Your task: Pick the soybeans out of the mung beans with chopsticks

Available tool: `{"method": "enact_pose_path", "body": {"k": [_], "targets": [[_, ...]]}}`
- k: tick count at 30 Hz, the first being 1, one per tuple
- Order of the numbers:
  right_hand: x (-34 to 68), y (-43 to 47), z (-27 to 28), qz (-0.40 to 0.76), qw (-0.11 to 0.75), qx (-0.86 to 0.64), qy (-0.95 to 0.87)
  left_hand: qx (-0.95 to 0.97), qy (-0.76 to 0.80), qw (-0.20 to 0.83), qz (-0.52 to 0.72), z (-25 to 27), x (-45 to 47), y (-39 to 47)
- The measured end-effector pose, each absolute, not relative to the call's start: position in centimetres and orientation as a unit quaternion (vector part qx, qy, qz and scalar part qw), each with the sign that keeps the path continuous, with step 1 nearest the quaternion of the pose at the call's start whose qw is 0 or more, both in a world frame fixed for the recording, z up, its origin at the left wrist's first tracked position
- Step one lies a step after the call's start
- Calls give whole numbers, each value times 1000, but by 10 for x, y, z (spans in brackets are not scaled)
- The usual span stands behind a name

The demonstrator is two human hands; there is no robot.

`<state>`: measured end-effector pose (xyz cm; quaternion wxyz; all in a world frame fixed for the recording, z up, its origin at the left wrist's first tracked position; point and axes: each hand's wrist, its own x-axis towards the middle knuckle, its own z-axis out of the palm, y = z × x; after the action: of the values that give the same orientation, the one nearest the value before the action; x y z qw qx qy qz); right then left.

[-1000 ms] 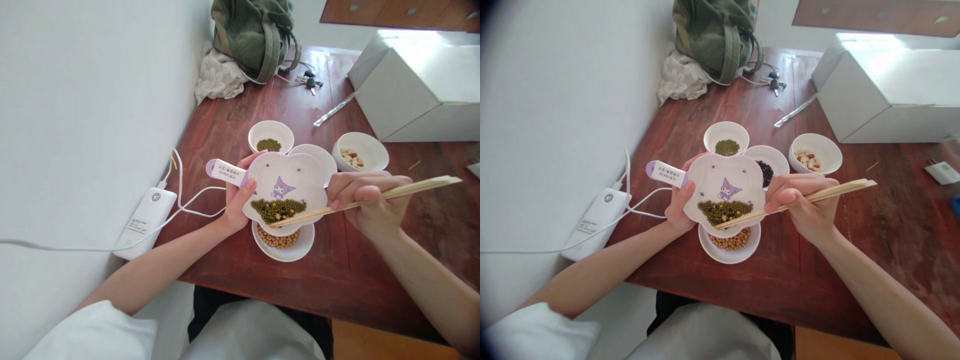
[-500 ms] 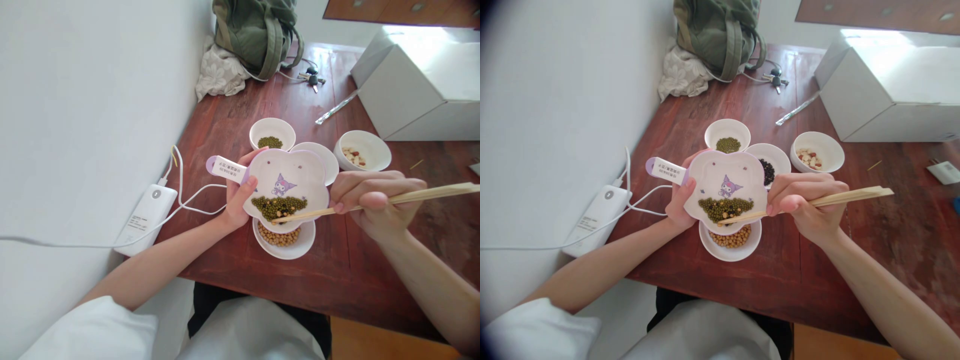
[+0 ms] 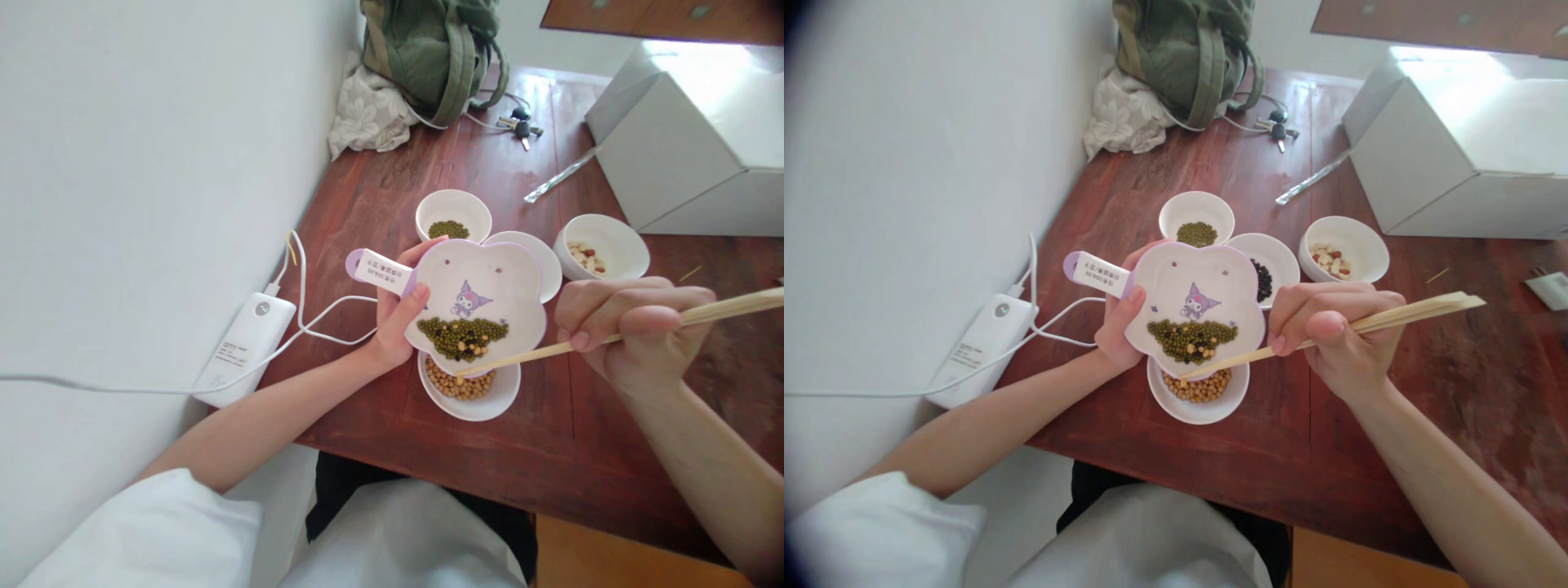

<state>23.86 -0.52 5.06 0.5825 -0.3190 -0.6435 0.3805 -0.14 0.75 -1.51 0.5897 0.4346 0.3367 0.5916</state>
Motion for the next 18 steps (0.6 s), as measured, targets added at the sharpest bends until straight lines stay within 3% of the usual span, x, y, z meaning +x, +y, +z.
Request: {"method": "enact_pose_path", "body": {"k": [5,12,18], "targets": [[243,-9,60,354,610,-336,-624,423,345,580,605,-13,0,10],[240,-30,86,306,414,-213,-830,403,333,567,637,-13,4,12],[217,-38,81,233,393,-267,-848,409,326,555,647,-15,3,12]]}}
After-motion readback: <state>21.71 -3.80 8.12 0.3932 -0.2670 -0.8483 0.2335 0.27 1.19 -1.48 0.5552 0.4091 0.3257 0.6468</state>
